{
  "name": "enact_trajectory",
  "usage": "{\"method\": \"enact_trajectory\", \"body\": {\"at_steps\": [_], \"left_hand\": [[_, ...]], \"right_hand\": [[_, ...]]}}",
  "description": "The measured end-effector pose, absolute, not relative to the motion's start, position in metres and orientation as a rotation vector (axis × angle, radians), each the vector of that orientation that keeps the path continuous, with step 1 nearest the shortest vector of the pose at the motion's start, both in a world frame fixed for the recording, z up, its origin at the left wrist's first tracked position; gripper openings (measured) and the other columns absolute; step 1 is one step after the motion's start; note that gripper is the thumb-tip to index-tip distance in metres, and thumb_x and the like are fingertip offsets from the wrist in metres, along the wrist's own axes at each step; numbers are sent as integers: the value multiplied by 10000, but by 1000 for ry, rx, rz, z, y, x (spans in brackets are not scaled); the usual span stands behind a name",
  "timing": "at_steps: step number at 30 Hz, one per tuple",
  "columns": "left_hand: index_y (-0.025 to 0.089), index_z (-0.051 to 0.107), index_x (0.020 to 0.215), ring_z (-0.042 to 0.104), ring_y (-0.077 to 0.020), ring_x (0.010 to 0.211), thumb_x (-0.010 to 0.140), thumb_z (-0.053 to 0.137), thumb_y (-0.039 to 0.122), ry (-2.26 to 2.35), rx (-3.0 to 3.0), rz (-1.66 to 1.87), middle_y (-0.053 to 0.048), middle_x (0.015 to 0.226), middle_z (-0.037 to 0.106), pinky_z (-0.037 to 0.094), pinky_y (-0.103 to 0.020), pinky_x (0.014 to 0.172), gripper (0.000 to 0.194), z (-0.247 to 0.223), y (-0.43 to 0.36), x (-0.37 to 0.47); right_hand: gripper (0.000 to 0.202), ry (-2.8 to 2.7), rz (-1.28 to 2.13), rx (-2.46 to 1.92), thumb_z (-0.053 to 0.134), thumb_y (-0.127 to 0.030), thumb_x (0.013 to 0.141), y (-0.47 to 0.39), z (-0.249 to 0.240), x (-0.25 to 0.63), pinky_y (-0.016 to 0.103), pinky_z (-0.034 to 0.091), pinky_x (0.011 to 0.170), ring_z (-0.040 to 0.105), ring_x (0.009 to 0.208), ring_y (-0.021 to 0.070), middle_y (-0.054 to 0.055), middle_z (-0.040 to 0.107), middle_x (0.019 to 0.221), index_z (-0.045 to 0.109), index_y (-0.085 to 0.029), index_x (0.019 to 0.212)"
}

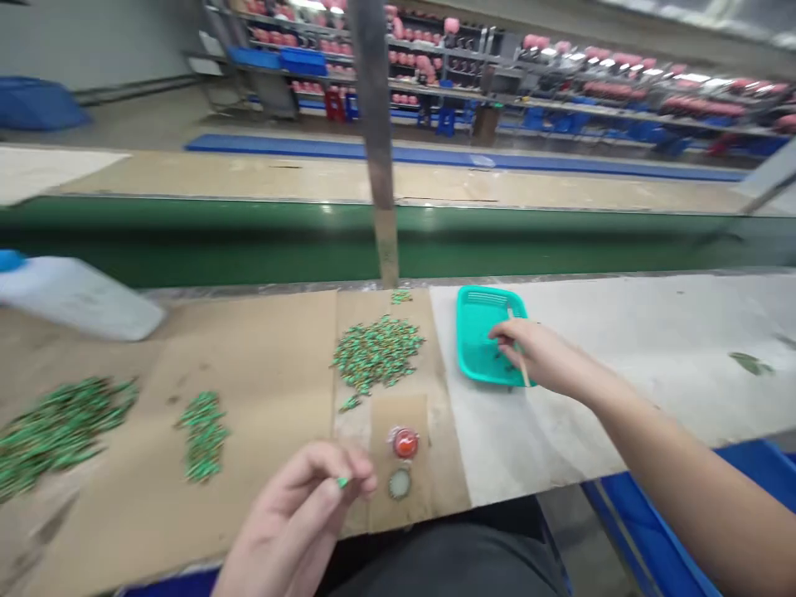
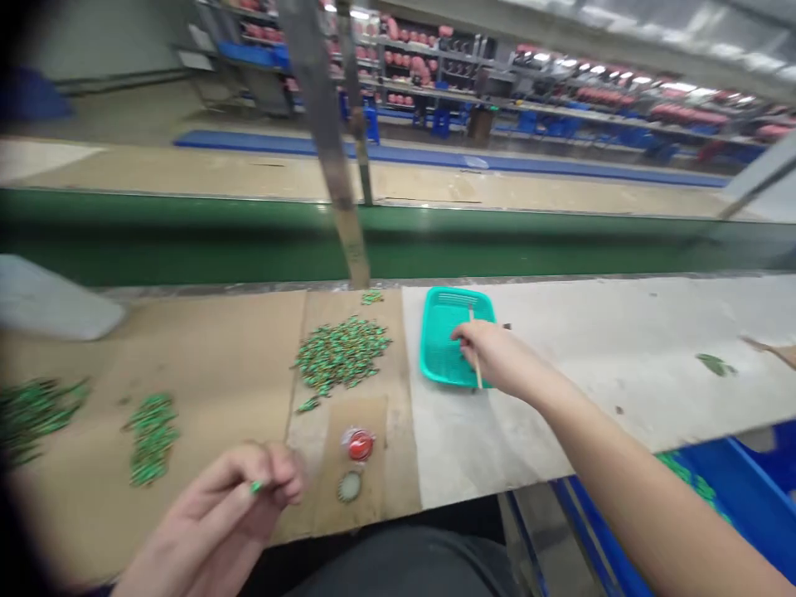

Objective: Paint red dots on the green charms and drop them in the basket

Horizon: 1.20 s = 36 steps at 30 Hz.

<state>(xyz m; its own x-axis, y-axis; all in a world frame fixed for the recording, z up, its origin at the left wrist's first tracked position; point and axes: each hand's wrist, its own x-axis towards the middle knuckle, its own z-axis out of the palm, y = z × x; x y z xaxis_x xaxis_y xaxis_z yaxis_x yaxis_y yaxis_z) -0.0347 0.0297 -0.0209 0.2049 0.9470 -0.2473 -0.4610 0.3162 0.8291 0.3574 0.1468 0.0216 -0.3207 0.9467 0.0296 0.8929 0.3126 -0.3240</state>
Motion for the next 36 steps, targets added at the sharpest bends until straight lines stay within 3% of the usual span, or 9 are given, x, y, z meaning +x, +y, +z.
{"method": "enact_trajectory", "body": {"at_steps": [3, 5, 10, 17, 25, 36], "left_hand": [[254, 860, 958, 718, -192, 927, 1033, 890, 385, 746, 691, 1112, -50, 992, 778, 638, -264, 884, 154, -6, 28, -26], [248, 859, 988, 721, -179, 932, 1068, 854, 374, 636, 668, 1126, -46, 997, 780, 620, -253, 885, 149, -3, 27, -24], [233, 865, 1042, 728, -135, 890, 1104, 821, 347, 399, 607, 1103, -28, 997, 788, 597, -233, 867, 137, -2, 22, -23], [231, 858, 1009, 708, -130, 806, 1076, 858, 335, 356, 578, 1113, -21, 952, 755, 564, -255, 809, 124, 3, 17, -23], [240, 834, 930, 665, -149, 731, 1030, 908, 383, 404, 648, 1150, -16, 876, 726, 545, -277, 748, 190, 5, 18, -22], [239, 884, 900, 686, -147, 770, 1000, 943, 448, 593, 717, 1038, -30, 826, 782, 575, -227, 784, 240, 20, 15, -17]], "right_hand": [[177, -2273, 435, -1477, 606, -289, 1159, 122, 33, 343, 386, 632, 794, 781, 933, 261, 98, 825, 1066, 770, -224, 1150], [151, -2178, 490, -1325, 658, -343, 1162, 104, 42, 326, 361, 635, 804, 774, 920, 231, 52, 816, 1028, 759, -260, 1088], [79, -1967, 641, -1085, 811, -244, 1088, 73, 58, 280, 262, 629, 778, 771, 867, 156, -14, 804, 951, 794, -294, 1030], [129, -1862, 832, -961, 789, -194, 1104, 56, 65, 245, 220, 649, 773, 786, 861, 135, -10, 825, 954, 850, -306, 1089], [106, -1789, 965, -949, 846, -205, 1064, 45, 71, 228, 213, 640, 763, 790, 843, 143, -26, 819, 920, 791, -281, 1016], [79, -1838, 1102, -839, 761, -185, 1133, 37, 73, 210, 299, 648, 913, 809, 976, 165, 12, 836, 1063, 780, -261, 1124]]}}
